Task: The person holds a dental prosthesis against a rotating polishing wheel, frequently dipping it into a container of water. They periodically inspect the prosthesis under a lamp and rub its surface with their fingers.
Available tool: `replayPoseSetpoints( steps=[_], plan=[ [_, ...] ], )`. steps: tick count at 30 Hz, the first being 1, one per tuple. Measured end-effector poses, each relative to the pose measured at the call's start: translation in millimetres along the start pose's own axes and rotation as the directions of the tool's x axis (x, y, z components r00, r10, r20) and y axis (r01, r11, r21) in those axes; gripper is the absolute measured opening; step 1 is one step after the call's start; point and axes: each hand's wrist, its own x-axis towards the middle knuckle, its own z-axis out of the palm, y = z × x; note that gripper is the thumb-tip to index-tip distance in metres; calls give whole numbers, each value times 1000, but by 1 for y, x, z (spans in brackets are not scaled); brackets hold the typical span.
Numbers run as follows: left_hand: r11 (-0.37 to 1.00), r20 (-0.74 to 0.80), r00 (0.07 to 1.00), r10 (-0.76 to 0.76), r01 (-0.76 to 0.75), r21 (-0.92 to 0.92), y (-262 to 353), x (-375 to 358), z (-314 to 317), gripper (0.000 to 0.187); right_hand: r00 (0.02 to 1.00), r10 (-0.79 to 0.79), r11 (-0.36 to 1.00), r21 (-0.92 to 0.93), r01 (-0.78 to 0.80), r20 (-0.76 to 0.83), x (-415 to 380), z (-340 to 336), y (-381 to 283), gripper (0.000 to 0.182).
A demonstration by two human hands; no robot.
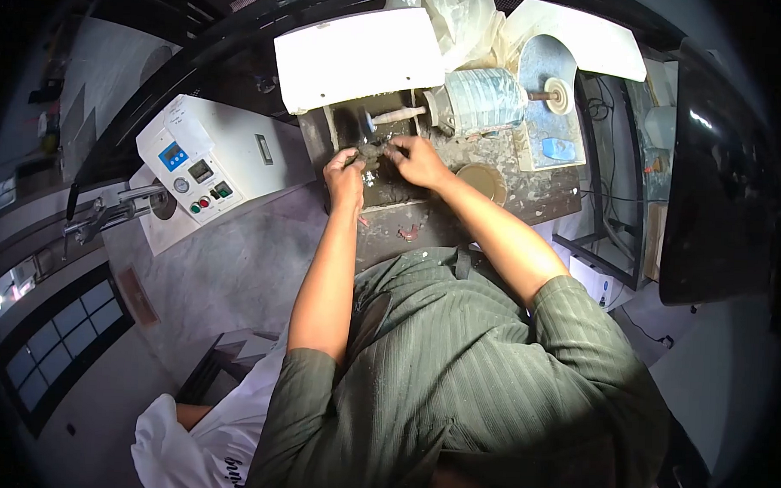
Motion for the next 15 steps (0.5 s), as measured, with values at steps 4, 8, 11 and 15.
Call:
replayPoseSetpoints(
  steps=[4, 8, 11, 15],
  plan=[
    [992, -36, 999, -40, 35, -123, 18, 4, 15, 17, 993, 46, 985, 167, -28, -105, 19, 11, 8, 22],
    [987, -109, 984, -144, 135, -84, 32, 9, 22, 21, 956, 236, 947, 260, -187, -172, 29, 23, 6, 20],
    [969, -151, 967, -203, 221, 109, 31, 24, 13, 21, 933, 328, 914, 299, -274, -147, 36, 31, 9, 18],
    [970, -130, 974, -184, 201, 137, 39, 23, 11, 15, 935, 331, 866, 434, -249, -125, 35, 32, 13, 16]
  ],
)
